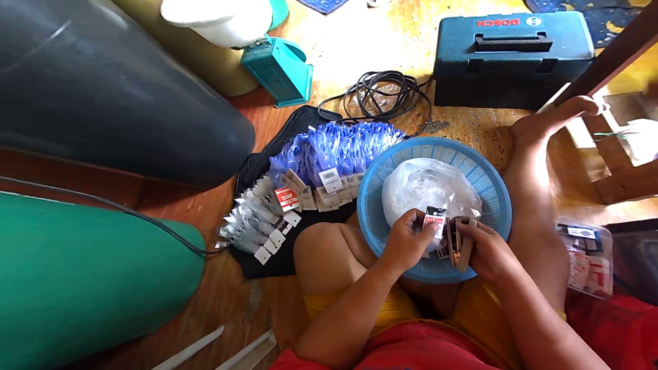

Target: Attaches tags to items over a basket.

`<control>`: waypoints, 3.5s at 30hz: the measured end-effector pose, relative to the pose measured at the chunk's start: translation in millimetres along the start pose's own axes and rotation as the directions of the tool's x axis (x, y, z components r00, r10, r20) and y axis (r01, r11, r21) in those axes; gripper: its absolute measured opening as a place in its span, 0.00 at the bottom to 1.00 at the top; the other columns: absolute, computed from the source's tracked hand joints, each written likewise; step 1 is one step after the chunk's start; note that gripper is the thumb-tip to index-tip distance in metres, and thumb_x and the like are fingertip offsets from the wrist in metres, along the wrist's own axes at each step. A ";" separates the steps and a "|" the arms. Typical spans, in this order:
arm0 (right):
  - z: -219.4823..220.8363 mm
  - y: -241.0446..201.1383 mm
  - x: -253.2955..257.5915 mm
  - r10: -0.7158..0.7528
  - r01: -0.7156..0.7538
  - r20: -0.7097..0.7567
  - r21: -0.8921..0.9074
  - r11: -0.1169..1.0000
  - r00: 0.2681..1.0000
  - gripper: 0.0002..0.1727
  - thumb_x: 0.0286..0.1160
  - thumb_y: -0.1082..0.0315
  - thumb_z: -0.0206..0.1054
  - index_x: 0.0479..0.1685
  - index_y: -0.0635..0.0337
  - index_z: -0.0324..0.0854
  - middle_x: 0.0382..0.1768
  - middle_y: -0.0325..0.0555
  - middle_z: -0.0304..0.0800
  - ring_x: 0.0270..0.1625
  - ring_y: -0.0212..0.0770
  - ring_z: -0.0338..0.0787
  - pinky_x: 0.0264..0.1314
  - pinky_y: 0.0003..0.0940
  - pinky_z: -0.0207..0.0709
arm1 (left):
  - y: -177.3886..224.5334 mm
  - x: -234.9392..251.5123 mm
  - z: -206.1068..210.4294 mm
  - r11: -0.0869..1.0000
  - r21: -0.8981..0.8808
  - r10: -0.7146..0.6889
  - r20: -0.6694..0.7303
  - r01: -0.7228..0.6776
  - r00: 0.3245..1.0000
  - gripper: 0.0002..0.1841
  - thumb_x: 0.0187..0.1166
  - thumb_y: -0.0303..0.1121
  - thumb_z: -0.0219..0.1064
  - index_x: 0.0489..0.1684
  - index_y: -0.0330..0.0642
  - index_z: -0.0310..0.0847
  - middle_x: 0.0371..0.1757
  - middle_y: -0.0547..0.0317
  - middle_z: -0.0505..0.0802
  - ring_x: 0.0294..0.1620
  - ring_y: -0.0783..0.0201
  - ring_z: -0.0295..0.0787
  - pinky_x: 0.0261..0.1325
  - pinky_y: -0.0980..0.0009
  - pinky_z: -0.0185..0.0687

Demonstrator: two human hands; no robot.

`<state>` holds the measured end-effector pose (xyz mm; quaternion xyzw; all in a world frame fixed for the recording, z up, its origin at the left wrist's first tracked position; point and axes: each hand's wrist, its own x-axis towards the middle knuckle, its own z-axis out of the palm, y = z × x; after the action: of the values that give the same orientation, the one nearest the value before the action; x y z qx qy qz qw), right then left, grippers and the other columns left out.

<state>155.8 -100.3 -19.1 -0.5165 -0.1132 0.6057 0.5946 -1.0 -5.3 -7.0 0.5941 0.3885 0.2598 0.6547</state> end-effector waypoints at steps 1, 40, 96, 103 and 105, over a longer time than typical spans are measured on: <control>-1.6 1.1 0.0 -0.012 0.012 0.047 -0.008 1.000 0.999 0.13 0.87 0.69 0.48 0.59 0.64 0.74 0.40 0.49 0.92 0.38 0.42 0.94 0.40 0.39 0.91 | -0.5 0.8 0.4 1.000 0.020 0.007 -0.009 -0.007 1.000 0.05 0.78 0.27 0.66 0.42 0.32 0.80 0.34 0.59 0.88 0.35 0.73 0.85 0.45 0.76 0.84; -29.8 13.8 10.9 -0.422 0.588 0.444 -0.356 0.726 0.790 0.30 0.54 0.75 0.84 0.61 0.63 0.80 0.54 0.36 0.90 0.55 0.30 0.90 0.60 0.29 0.87 | 13.1 4.9 -21.4 0.987 0.157 0.012 0.168 -0.038 0.986 0.04 0.72 0.28 0.76 0.34 0.35 0.91 0.33 0.64 0.95 0.37 0.78 0.91 0.49 0.77 0.88; -37.1 17.5 9.8 -0.503 0.664 0.440 -0.401 0.631 0.744 0.21 0.89 0.59 0.59 0.71 0.64 0.67 0.58 0.39 0.88 0.58 0.28 0.89 0.62 0.28 0.85 | 13.2 4.3 -10.5 0.934 0.307 0.217 -0.086 -0.182 0.972 0.08 0.80 0.29 0.67 0.39 0.32 0.87 0.35 0.59 0.92 0.36 0.77 0.88 0.46 0.79 0.86; -36.6 20.0 15.7 -0.474 0.628 0.473 -0.244 0.739 0.743 0.22 0.77 0.67 0.73 0.66 0.58 0.72 0.63 0.40 0.85 0.59 0.34 0.90 0.60 0.33 0.88 | 17.5 -1.6 -8.7 0.919 0.302 0.275 -0.029 -0.254 0.961 0.08 0.79 0.29 0.67 0.38 0.32 0.89 0.36 0.59 0.93 0.37 0.78 0.89 0.47 0.80 0.87; -36.0 20.4 16.6 -0.496 0.638 0.462 -0.227 0.735 0.735 0.25 0.70 0.69 0.78 0.65 0.57 0.74 0.62 0.39 0.85 0.59 0.35 0.90 0.61 0.33 0.89 | 17.2 -2.9 -7.6 0.901 0.313 0.316 -0.003 -0.299 0.949 0.08 0.79 0.29 0.69 0.39 0.32 0.91 0.37 0.58 0.94 0.38 0.78 0.90 0.48 0.80 0.88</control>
<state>174.8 -109.1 -58.3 -0.4337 -0.4905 0.4439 0.6118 -6.7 -0.5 10.4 0.7356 0.3431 0.3118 0.4939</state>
